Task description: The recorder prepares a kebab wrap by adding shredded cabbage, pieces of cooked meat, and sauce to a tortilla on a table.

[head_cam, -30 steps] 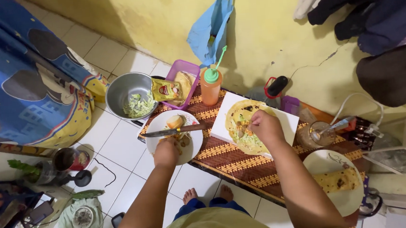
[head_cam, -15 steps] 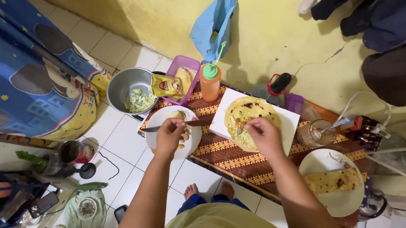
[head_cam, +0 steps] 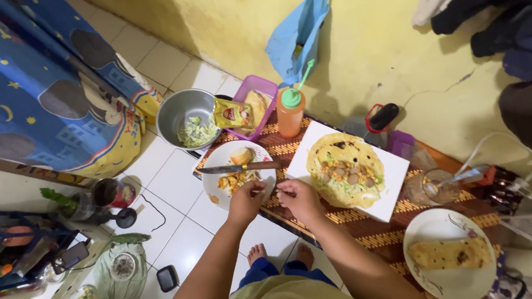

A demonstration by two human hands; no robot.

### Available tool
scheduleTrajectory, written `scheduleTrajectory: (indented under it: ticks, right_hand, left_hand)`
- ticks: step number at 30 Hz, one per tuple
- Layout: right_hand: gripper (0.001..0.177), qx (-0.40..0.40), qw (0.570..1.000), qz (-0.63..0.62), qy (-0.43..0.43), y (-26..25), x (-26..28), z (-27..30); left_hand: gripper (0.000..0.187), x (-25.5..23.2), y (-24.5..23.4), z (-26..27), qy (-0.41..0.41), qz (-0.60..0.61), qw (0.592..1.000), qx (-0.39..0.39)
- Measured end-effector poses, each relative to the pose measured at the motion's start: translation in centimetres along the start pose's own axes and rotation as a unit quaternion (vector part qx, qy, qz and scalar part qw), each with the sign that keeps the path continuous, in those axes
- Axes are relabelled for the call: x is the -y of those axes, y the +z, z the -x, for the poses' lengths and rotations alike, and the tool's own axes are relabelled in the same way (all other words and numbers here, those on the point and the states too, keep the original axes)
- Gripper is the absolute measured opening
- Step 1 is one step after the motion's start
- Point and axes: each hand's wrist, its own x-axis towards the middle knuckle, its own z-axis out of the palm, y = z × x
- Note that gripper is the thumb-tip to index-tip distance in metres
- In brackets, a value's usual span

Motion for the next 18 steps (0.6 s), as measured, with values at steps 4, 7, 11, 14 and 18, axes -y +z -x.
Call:
scheduleTrajectory:
  ticks: [4, 7, 11, 14, 18]
  right_hand:
    - [0.024, -0.023, 0.99, 0.134, -0.036, 1.1, -0.2, -1.4]
    - [0.023, -0.023, 0.969, 0.231, -0.087, 1.8, 0.6, -2.4]
    - [0.025, 0.022, 0.929, 0.347, -0.13, 3.2, 3.4, -3.4]
    - [0.027, 0.053, 0.892, 0.425, -0.142, 4.3, 2.6, -4.7]
    - [0.028, 0.031, 0.828, 0.504, -0.241, 5.4, 1.8, -5.6]
  left_hand:
    - [0.035, 0.2, -1.4, -0.5, 0.086, -0.238, 0.967, -0.042]
    - [0.037, 1.2, -1.0, -1.3, 0.096, -0.334, 0.937, -0.029]
    - [0.033, 1.8, -0.2, -1.3, 0.077, -0.339, 0.937, -0.032]
    - [0.034, 1.5, -0.6, -0.6, 0.105, -0.295, 0.948, -0.052]
    - [0.031, 1.3, -2.2, 0.2, 0.109, -0.281, 0.95, -0.083]
